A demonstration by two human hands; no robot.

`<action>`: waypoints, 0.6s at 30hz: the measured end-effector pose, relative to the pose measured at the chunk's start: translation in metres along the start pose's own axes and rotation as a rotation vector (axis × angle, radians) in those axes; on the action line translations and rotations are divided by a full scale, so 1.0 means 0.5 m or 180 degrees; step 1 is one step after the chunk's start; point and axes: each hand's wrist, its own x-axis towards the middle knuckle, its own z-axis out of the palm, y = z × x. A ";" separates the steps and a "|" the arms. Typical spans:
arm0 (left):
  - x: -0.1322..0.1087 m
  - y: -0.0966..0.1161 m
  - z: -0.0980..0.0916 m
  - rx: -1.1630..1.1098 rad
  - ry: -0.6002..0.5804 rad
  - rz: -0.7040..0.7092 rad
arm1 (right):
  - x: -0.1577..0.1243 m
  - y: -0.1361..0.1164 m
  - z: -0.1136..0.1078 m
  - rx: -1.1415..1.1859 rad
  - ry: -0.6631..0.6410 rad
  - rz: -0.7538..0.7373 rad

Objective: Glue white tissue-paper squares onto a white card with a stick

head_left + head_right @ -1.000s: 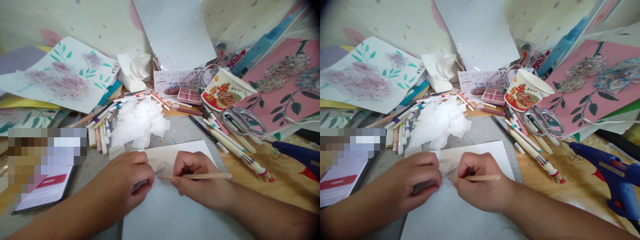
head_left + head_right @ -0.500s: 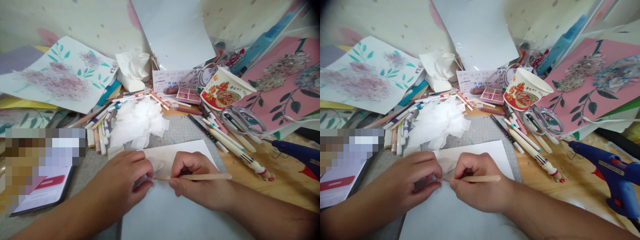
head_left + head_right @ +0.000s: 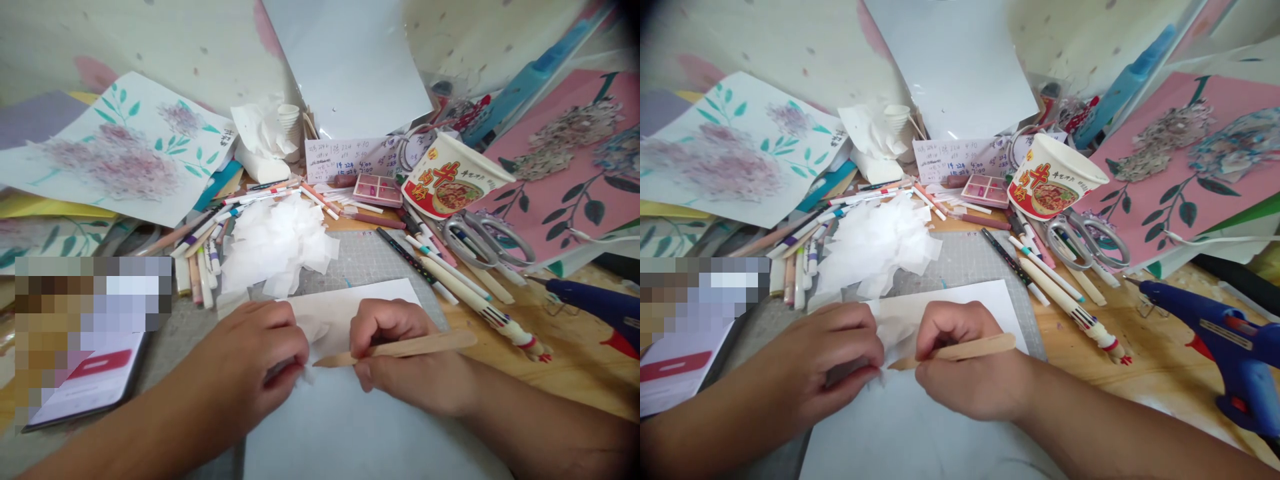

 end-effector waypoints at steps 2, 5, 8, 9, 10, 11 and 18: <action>0.000 0.000 0.000 -0.0040 0.0080 -0.0033 | -0.003 0.002 -0.002 0.0043 0.0011 -0.0136; 0.001 -0.002 0.001 -0.0102 0.0192 -0.0033 | -0.007 0.006 0.000 -0.0076 -0.0048 -0.0574; 0.002 -0.003 0.003 -0.0138 0.0208 -0.0002 | -0.009 0.009 0.006 -0.0665 -0.0075 -0.1166; 0.003 -0.003 0.003 -0.0132 0.0202 0.0013 | -0.008 0.010 0.009 -0.0881 -0.0059 -0.1317; 0.003 -0.003 0.003 -0.0116 0.0191 0.0022 | -0.008 0.011 0.011 -0.1054 -0.0043 -0.1433; 0.004 -0.003 0.004 -0.0099 0.0180 0.0029 | -0.007 0.011 0.013 -0.1184 -0.0033 -0.1496; 0.001 -0.006 -0.001 -0.0188 0.0167 0.0005 | -0.003 0.020 0.015 -0.1699 0.0087 -0.1657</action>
